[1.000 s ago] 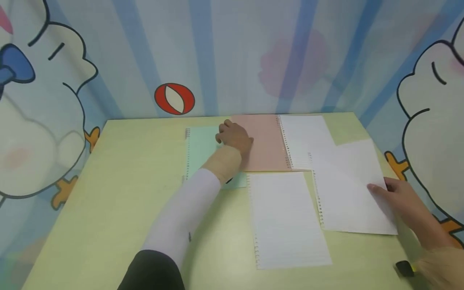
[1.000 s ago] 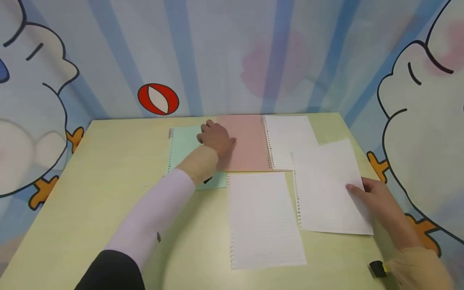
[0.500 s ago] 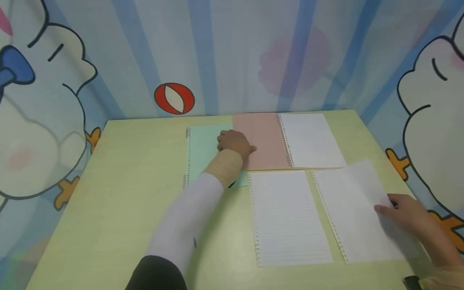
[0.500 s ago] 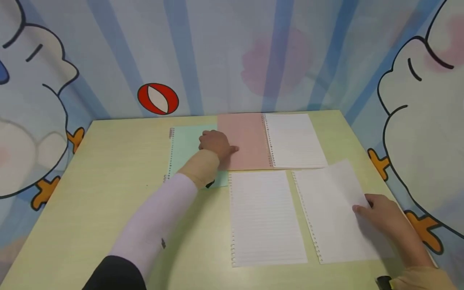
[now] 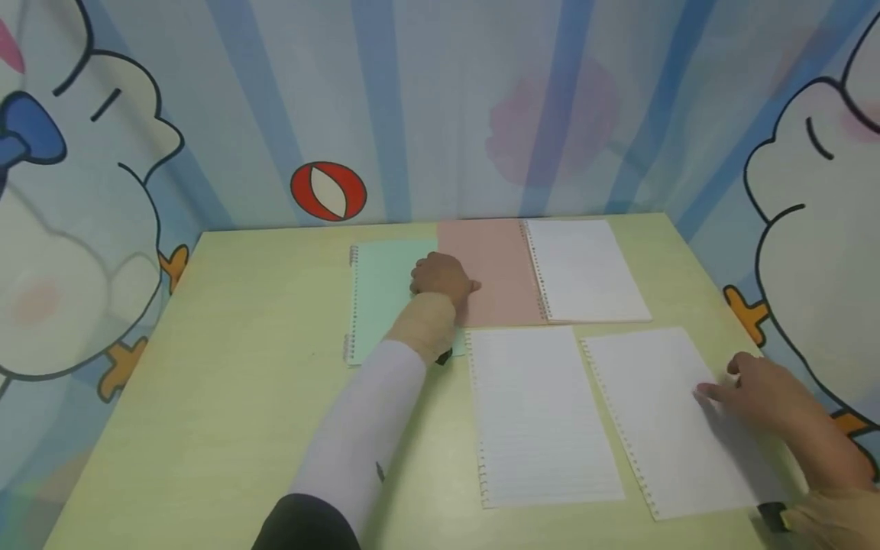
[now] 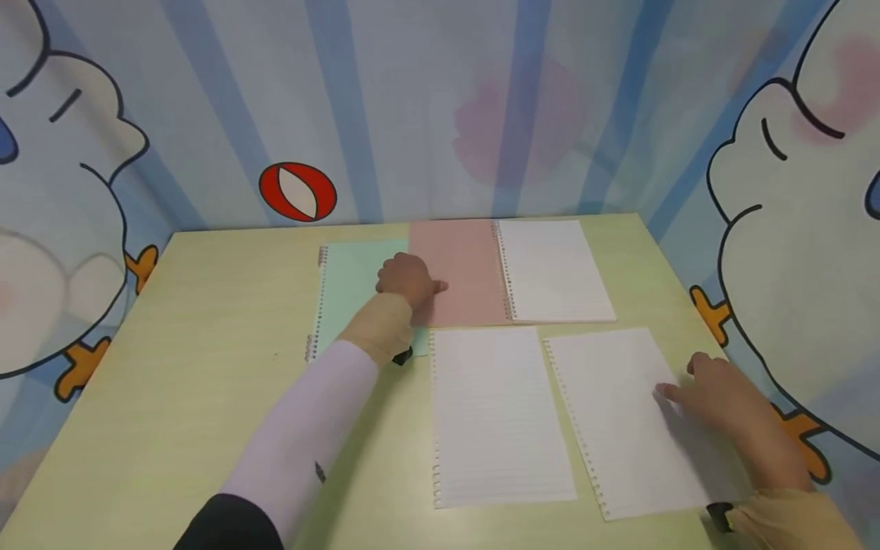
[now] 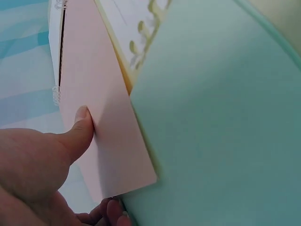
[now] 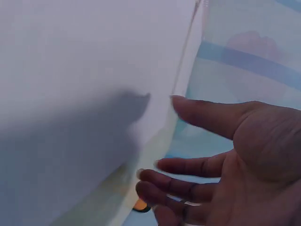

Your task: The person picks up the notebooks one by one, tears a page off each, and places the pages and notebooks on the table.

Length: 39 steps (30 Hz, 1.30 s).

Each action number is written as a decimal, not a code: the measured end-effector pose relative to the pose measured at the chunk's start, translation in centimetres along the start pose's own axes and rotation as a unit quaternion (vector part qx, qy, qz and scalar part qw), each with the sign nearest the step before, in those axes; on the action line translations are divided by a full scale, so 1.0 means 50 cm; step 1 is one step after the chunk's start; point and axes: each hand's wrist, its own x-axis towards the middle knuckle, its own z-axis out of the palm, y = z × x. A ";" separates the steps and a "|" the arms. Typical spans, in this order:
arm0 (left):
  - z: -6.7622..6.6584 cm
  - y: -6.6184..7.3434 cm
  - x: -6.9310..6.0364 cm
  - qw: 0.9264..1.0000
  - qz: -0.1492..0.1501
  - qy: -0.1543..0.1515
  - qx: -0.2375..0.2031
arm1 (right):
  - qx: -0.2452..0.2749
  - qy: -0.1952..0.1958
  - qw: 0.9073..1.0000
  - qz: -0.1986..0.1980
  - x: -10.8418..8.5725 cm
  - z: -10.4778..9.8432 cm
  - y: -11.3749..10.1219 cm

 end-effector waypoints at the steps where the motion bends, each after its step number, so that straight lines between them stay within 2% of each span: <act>1: 0.001 -0.002 -0.001 1.000 -0.001 0.004 -0.002 | 0.001 0.019 1.000 -0.023 0.006 -0.003 -0.009; 3: 0.001 -0.007 -0.002 1.000 -0.001 0.013 -0.006 | 0.009 0.066 0.994 -0.087 0.026 -0.008 -0.028; 5: 0.003 -0.012 -0.002 1.000 0.004 0.020 -0.013 | 0.021 0.109 0.983 -0.143 0.055 -0.010 -0.050; 8: 0.004 -0.023 -0.005 0.999 0.031 0.026 -0.033 | 0.047 0.139 0.970 -0.195 0.112 -0.012 -0.083; 11: -0.006 -0.035 -0.013 0.994 0.072 0.026 -0.079 | 0.051 0.137 0.969 -0.201 0.171 -0.012 -0.112; 15: -0.029 -0.047 -0.027 0.980 0.114 0.016 -0.164 | 0.017 0.094 0.981 -0.171 0.235 -0.007 -0.138; 19: -0.048 -0.047 -0.033 0.966 0.131 -0.004 -0.224 | -0.019 0.056 0.987 -0.147 0.271 -0.004 -0.151; 22: -0.056 -0.038 -0.037 0.956 0.145 -0.011 -0.253 | -0.036 0.047 0.988 -0.142 0.282 -0.005 -0.156; 23: -0.058 -0.034 -0.039 0.952 0.157 -0.007 -0.264 | -0.039 0.047 0.988 -0.140 0.283 -0.006 -0.157; 25: -0.060 -0.018 -0.052 0.937 0.185 -0.007 -0.298 | -0.043 0.046 0.988 -0.137 0.283 -0.007 -0.156; 29: -0.057 0.032 -0.094 0.893 0.253 -0.035 -0.370 | -0.042 0.045 0.989 -0.137 0.284 -0.007 -0.148; 30: -0.055 0.046 -0.106 0.889 0.265 -0.047 -0.371 | -0.040 0.044 0.989 -0.137 0.285 -0.007 -0.147; 31: -0.052 0.060 -0.115 0.888 0.277 -0.055 -0.363 | -0.038 0.042 0.989 -0.137 0.288 -0.008 -0.146; 32: -0.046 0.074 -0.122 0.887 0.292 -0.059 -0.352 | -0.036 0.041 0.989 -0.137 0.291 -0.008 -0.146; 33: -0.039 0.089 -0.127 0.890 0.306 -0.054 -0.334 | -0.034 0.041 0.989 -0.138 0.293 -0.009 -0.147; 36: -0.007 0.129 -0.125 0.901 0.353 -0.023 -0.250 | -0.026 0.032 0.990 -0.133 0.300 -0.011 -0.148; 39: 0.030 0.166 -0.114 0.903 0.391 0.017 -0.180 | -0.026 0.031 0.990 -0.133 0.300 -0.014 -0.148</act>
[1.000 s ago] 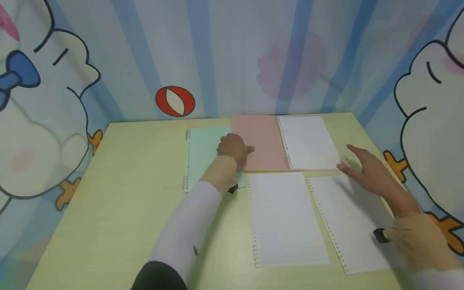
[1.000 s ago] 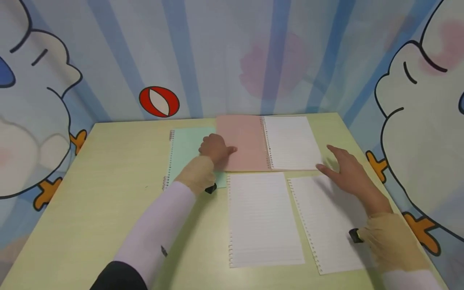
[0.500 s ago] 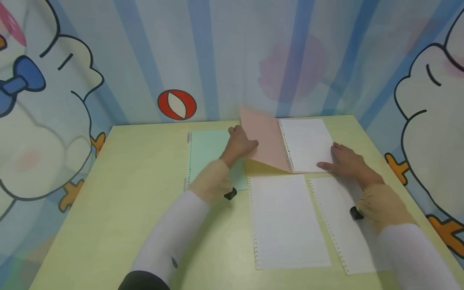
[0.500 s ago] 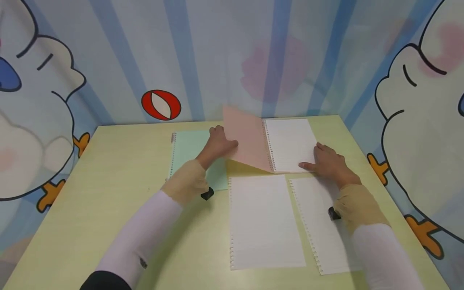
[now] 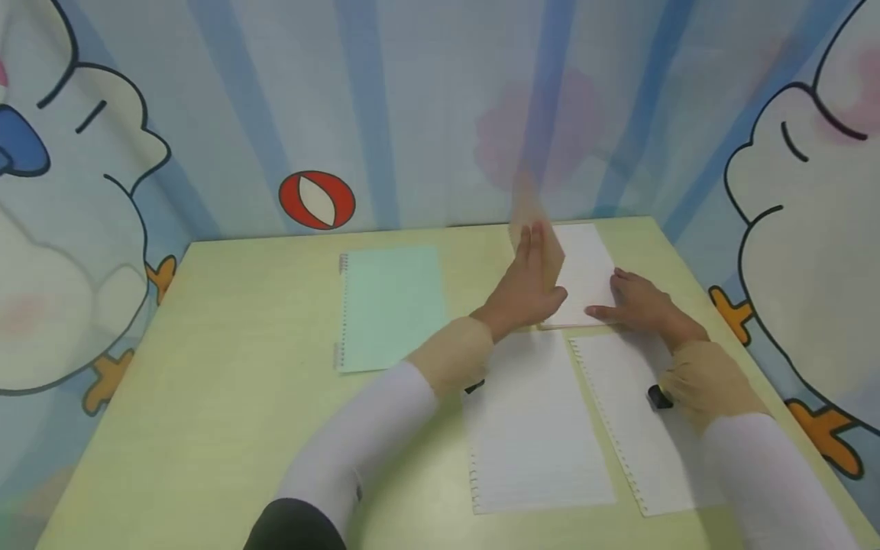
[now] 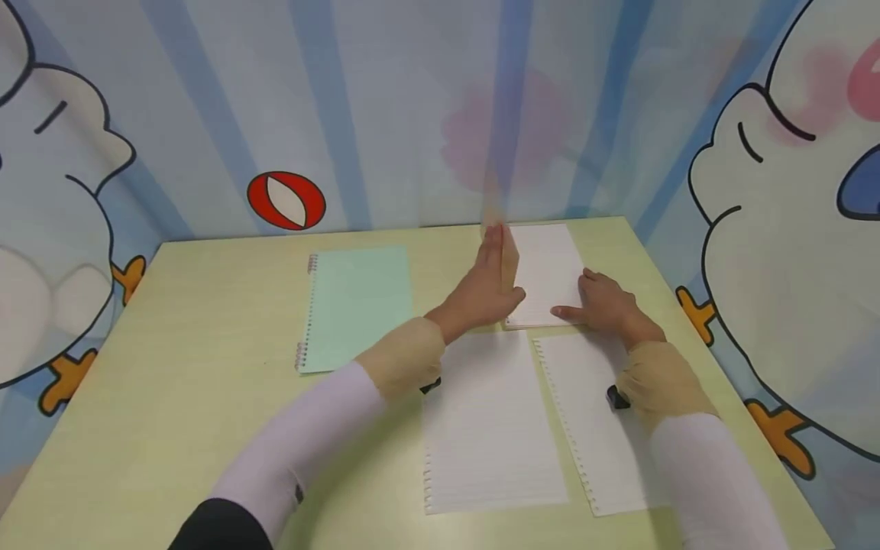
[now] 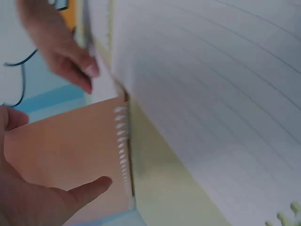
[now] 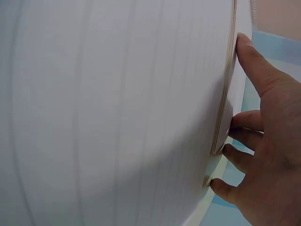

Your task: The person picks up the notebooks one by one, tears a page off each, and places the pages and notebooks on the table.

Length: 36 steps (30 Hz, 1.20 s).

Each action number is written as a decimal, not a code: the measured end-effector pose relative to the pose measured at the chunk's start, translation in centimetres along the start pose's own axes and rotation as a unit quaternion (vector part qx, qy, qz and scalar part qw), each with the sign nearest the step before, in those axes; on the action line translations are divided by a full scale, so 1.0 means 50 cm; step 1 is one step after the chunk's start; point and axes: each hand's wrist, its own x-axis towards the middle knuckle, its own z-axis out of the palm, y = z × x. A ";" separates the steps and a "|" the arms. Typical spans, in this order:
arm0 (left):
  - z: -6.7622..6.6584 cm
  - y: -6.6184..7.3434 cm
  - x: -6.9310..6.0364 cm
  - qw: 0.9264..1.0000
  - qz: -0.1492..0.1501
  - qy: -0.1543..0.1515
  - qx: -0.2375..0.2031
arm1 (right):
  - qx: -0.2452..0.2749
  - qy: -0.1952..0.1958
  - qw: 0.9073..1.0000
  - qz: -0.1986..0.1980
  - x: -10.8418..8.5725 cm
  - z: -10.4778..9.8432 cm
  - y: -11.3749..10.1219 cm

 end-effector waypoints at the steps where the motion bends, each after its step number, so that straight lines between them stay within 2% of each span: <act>1: 0.013 0.000 0.008 1.000 0.013 -0.004 0.028 | 0.000 0.001 1.000 -0.002 0.000 0.000 0.000; 4: 0.042 0.004 0.028 0.991 0.043 -0.022 0.127 | -0.013 0.013 1.000 -0.021 0.000 -0.001 -0.002; 6: 0.056 0.007 0.036 0.983 0.054 -0.042 0.169 | -0.023 0.030 0.998 -0.047 0.000 0.001 -0.003; 8: 0.068 0.008 0.041 0.981 0.045 -0.061 0.176 | -0.022 0.050 0.995 -0.082 -0.001 0.005 -0.005; 10: 0.079 0.009 0.043 0.986 0.020 -0.077 0.148 | -0.013 0.072 0.991 -0.111 -0.003 0.010 -0.009; 12: 0.091 0.010 0.045 0.990 -0.008 -0.087 0.115 | 0.016 0.088 0.987 -0.133 -0.005 0.013 -0.012; 15: 0.107 0.013 0.046 0.990 -0.033 -0.092 0.102 | 0.061 0.097 0.986 -0.125 -0.008 0.019 -0.017; 19: 0.122 0.022 0.048 0.986 -0.046 -0.100 0.129 | 0.102 0.090 0.988 -0.077 -0.011 0.025 -0.012; 23: 0.131 0.035 0.047 0.979 -0.065 -0.112 0.155 | 0.121 0.078 0.988 -0.054 -0.018 0.021 0.007; 25: 0.132 0.035 0.045 0.975 -0.080 -0.115 0.172 | 0.143 0.079 0.985 -0.051 -0.014 0.014 0.014; 27: 0.133 0.036 0.045 0.969 -0.095 -0.119 0.194 | 0.186 0.079 0.979 -0.033 -0.014 0.005 0.021; 28: 0.136 0.037 0.044 0.966 -0.097 -0.120 0.206 | 0.220 0.082 0.972 -0.023 -0.018 0.002 0.026; 31: 0.147 0.041 0.044 0.955 -0.106 -0.128 0.247 | 0.334 0.089 0.938 0.001 -0.031 -0.005 0.033; 33: 0.152 0.041 0.044 0.948 -0.110 -0.127 0.269 | 0.373 0.099 0.922 0.009 -0.039 -0.011 0.031; 34: 0.152 0.040 0.044 0.948 -0.107 -0.121 0.273 | 0.378 0.107 0.920 0.010 -0.043 -0.014 0.028; 36: 0.142 0.035 0.044 0.951 -0.096 -0.103 0.275 | 0.359 0.134 0.924 0.008 -0.051 -0.023 0.018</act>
